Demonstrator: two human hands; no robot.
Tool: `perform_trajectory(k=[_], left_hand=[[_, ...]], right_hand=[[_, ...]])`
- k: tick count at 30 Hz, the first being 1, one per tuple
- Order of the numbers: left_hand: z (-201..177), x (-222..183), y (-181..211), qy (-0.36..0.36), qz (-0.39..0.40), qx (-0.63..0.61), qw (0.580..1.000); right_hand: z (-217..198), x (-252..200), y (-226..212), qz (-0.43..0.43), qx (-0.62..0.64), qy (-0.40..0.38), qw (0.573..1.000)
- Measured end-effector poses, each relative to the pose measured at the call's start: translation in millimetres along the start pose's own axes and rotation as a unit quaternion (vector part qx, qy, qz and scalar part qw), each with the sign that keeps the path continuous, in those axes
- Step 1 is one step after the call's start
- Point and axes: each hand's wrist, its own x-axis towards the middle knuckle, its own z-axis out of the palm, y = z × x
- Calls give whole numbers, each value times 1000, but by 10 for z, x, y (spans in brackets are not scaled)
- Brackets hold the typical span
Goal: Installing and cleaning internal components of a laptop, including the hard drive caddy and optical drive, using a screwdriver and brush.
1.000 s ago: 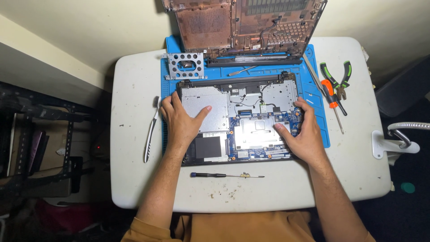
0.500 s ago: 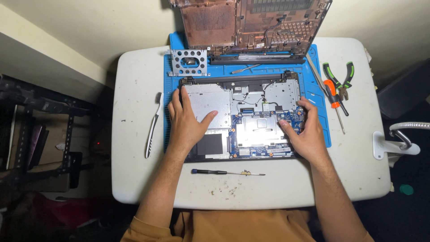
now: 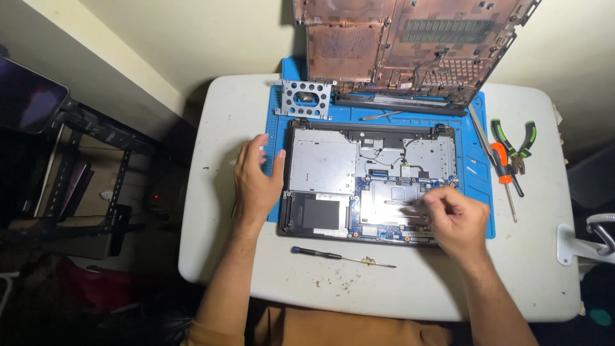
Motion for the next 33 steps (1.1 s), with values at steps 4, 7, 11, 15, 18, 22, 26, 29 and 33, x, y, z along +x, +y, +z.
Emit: perform_trajectory(k=[4,7,11,15,18,22,26,29,33], left_hand=[[460,449,-253,53,35,42,997],[730,760,-352,76,43,116,989],[890,1022,-370,-35,-126,136,982],[919,1142,-425,-56,-208,46,975],[803,1123,-344,-43,-233,-39,971],[636,1067,-183,-16,-214,-88,973],[361,870,60,18,-182,-147,972],[174,464,460,-39,-187,-222,956],[46,-186,847,-153,-215,-278,923]], right_hand=[[139,108,-142,-47,20,-70,996],[245,59,-296,-54,20,-97,994],[213,-17,-537,-42,24,-96,994],[99,-101,-413,-33,2,-104,994],[50,-86,-346,-8,13,-104,994],[86,0,-317,-5,4,-101,995],[195,129,-484,51,77,-85,992],[311,213,-641,106,231,-121,959],[548,257,-716,264,440,-226,828]])
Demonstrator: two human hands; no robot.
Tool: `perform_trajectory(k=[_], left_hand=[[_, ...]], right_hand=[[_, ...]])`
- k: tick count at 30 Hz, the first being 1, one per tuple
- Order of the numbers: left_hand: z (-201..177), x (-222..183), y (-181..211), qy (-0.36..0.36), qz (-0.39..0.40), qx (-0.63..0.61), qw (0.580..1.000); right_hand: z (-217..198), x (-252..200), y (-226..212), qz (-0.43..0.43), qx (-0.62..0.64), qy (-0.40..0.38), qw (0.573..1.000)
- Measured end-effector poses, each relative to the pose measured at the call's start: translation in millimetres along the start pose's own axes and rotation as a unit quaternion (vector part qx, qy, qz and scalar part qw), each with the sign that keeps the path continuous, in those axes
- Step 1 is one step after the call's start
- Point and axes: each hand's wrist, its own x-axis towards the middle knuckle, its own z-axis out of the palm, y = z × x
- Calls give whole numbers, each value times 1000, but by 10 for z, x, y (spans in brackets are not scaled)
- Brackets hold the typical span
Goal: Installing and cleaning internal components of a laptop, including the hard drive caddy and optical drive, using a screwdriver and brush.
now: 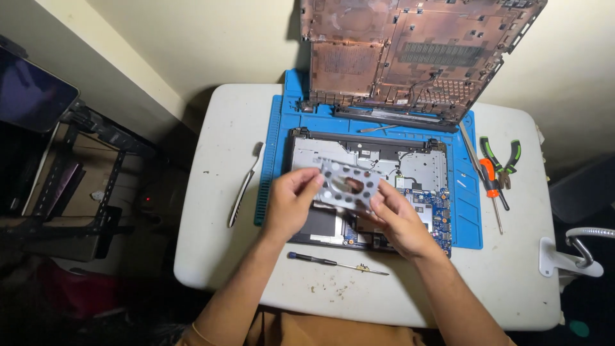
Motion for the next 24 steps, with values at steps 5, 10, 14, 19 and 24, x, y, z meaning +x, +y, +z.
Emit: perform_trajectory(k=[5,10,14,19,24], left_hand=[[-294,-232,-174,85,117,129,981],[-795,-291,-376,239,201,464,829],[-867,-165,-731,220,142,491,831],[-724,-300,-356,184,146,380,895],[-330,-588,79,5,299,337,893]], right_hand=[[160,-6,26,82,94,11,992],[95,8,136,46,150,53,986],[-3,52,295,-15,199,7,980],[-46,29,353,-76,253,-15,964],[-61,11,284,-24,290,-2,957]])
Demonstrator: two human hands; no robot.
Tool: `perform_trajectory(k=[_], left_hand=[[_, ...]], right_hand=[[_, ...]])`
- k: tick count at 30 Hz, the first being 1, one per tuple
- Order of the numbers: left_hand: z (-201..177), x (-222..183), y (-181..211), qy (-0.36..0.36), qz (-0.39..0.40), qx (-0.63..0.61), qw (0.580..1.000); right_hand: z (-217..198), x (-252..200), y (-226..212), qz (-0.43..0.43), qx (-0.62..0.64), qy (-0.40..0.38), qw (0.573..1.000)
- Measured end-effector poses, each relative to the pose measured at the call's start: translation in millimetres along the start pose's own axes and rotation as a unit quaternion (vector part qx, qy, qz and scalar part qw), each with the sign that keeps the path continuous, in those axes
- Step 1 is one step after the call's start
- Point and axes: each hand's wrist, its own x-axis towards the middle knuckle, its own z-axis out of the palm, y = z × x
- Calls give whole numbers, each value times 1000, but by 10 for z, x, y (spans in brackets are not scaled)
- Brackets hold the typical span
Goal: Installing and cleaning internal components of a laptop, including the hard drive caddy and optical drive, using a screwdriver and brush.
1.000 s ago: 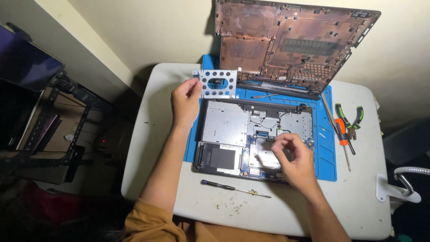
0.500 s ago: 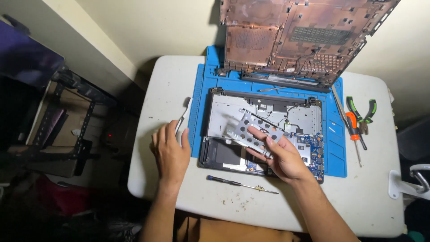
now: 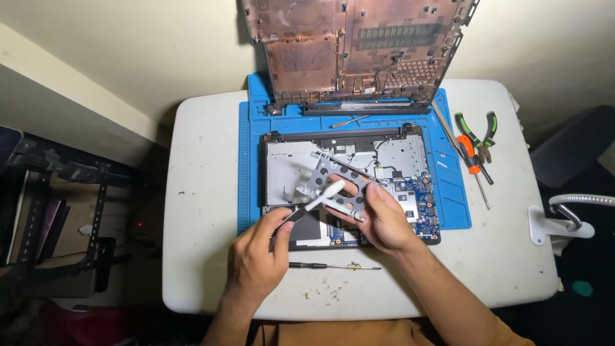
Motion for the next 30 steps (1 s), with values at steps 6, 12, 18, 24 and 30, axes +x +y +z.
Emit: perform_trajectory(k=[6,12,18,24,30], left_hand=[[-259,391,-317,-20,78,31,996],[-291,561,-215,-44,76,-16,996],[-332,591,-156,-42,71,-28,996],[-123,508,-106,-21,113,2,993],[-69,529,-133,-13,124,1,992]], right_hand=[[86,-97,-89,-11,-63,52,997],[594,-238,-348,-1,-111,12,994],[588,-240,-384,-43,-130,-15,991],[596,-200,-365,-63,-148,-23,987],[506,-211,-324,-54,-148,-12,987]])
